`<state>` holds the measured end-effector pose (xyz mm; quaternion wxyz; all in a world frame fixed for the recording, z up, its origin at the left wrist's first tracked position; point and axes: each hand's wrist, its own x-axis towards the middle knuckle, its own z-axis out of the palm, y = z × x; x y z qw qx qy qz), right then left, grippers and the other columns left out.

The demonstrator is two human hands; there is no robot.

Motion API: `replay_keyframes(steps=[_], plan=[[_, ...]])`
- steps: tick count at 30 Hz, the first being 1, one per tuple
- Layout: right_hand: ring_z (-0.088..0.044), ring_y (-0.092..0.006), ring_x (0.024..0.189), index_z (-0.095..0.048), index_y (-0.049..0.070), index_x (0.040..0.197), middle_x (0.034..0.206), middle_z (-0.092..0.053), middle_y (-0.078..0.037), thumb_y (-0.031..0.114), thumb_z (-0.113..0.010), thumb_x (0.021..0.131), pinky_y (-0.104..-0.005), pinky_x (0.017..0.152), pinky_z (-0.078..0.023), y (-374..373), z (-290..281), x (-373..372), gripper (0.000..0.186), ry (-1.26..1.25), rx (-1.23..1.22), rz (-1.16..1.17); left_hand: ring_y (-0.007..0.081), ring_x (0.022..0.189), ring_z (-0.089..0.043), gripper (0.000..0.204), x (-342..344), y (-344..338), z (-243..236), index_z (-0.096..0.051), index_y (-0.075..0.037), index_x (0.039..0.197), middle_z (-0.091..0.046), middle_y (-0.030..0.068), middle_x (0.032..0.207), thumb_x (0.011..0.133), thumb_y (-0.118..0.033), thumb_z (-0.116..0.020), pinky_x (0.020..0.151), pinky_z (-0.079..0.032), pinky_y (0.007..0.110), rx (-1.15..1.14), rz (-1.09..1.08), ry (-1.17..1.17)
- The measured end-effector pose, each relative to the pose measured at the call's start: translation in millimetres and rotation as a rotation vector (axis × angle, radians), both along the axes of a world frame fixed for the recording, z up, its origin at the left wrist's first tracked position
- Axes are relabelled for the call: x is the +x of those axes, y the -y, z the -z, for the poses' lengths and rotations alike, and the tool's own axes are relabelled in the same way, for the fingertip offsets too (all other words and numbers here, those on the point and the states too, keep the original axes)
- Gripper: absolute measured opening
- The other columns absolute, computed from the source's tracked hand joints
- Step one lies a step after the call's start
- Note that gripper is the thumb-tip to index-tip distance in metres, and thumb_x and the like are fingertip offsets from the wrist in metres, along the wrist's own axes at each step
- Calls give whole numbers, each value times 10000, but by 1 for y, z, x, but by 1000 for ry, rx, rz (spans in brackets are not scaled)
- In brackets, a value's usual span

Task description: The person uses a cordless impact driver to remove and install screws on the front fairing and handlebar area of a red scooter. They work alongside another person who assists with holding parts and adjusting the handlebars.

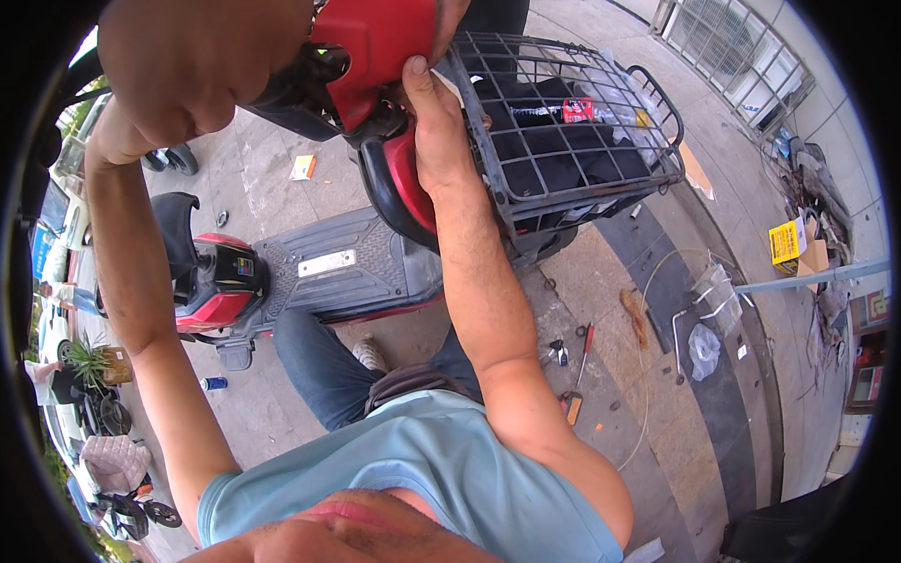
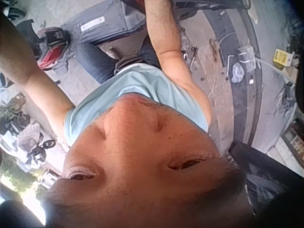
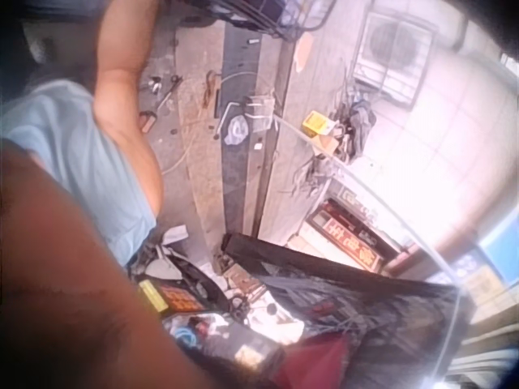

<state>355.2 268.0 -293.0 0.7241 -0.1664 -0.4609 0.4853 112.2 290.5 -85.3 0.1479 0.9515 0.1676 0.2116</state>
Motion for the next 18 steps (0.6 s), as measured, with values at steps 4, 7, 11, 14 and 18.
replay_keyframes(steps=[4,7,11,14,18], plan=[[-571,-230,1218,-529,34,1362,1292,-633,-115,565,-445,1013,-388,1065,-393,1,0,0,641,4,-17,16,185,1136,-592,582,-6,-2,15,-638,-25,1236,-658,92,1215,716,-120,-882,951,-483,374,-25,-8,100],[-571,-219,1212,-546,43,1342,1277,-641,-106,553,-439,1021,-385,1069,-383,-3,4,-3,612,36,-35,56,189,1168,-586,628,-11,0,26,-631,-32,1253,-652,94,1243,694,-113,-906,973,-479,381,-61,-32,197],[-569,-199,1202,-561,54,1320,1260,-643,-86,540,-425,1030,-384,1067,-379,-1,7,-4,581,17,-58,47,163,1138,-605,596,-15,-7,46,-621,-25,1263,-667,72,1223,729,-49,-884,931,-508,364,-225,-19,378],[-634,-198,1039,-593,-36,1256,1108,-682,-127,581,-540,974,-340,969,-455,-2,1,-14,681,-118,-68,106,152,1103,-621,562,-14,-5,38,-624,-24,1254,-683,65,1190,749,-38,-869,909,-519,349,-263,27,379],[-629,-178,1064,-589,-11,1262,1140,-673,-96,550,-563,975,-327,955,-465,6,-6,-12,631,-101,-87,143,130,1028,-652,481,2,-16,50,-641,-21,1217,-715,46,1109,782,-35,-846,865,-538,321,-302,125,408]])
